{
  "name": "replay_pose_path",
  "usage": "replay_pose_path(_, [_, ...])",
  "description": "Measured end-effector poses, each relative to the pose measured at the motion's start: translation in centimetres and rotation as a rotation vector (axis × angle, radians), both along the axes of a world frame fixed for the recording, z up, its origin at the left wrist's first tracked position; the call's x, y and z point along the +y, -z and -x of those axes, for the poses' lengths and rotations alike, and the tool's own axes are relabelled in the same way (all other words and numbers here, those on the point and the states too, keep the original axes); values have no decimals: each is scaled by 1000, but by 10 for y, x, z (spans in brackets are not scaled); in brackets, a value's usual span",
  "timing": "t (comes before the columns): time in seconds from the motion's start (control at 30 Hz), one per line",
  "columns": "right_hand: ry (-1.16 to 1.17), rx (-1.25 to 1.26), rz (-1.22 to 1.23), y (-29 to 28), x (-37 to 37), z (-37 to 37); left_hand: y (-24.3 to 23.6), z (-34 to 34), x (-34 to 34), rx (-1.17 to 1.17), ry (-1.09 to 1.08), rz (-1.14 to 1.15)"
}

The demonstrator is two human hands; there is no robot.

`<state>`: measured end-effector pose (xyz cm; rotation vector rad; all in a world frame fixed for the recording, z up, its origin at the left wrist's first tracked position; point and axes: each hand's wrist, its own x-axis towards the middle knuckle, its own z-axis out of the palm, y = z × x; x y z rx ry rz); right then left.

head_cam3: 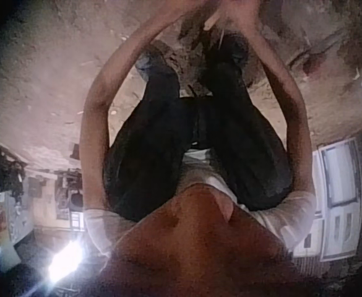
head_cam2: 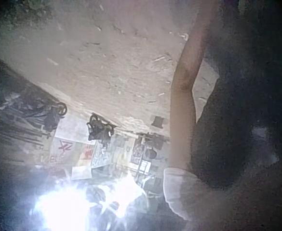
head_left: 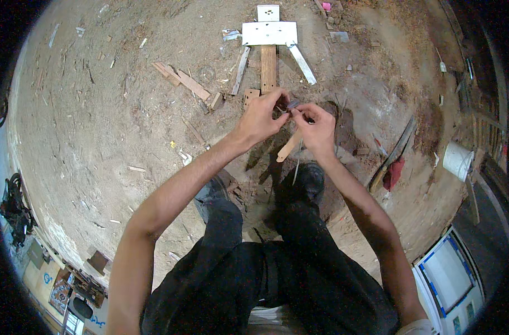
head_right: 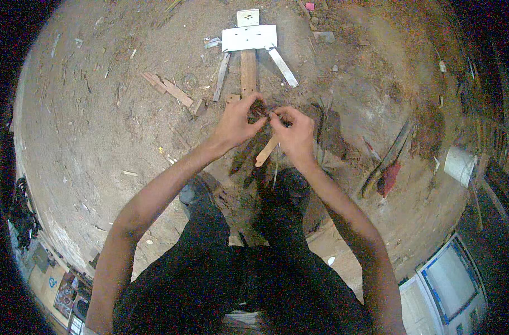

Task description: The person assembles a small wooden figure by attaching pieces of wood together using small pins or nails.

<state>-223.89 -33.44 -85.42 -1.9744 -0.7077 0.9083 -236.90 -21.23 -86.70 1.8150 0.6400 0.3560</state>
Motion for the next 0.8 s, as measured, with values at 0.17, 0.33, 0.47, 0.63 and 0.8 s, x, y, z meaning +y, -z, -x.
replay_pose_path(0.17, [44,-1,-35,-9,3,5,0,1,-1,-8,-10,33])
replay_pose_path(0.33, [66,3,-92,-7,0,4,-4,1,-3,-8,-7,62])
replay_pose_path(0.47, [-5,-152,-154,-1,-4,0,-2,0,-4,-12,-17,71])
replay_pose_path(0.63, [-1,-140,-193,3,-6,-1,-2,0,-4,32,-4,114])
replay_pose_path(0.8, [113,50,-139,-4,-3,6,2,2,-4,17,-6,51])
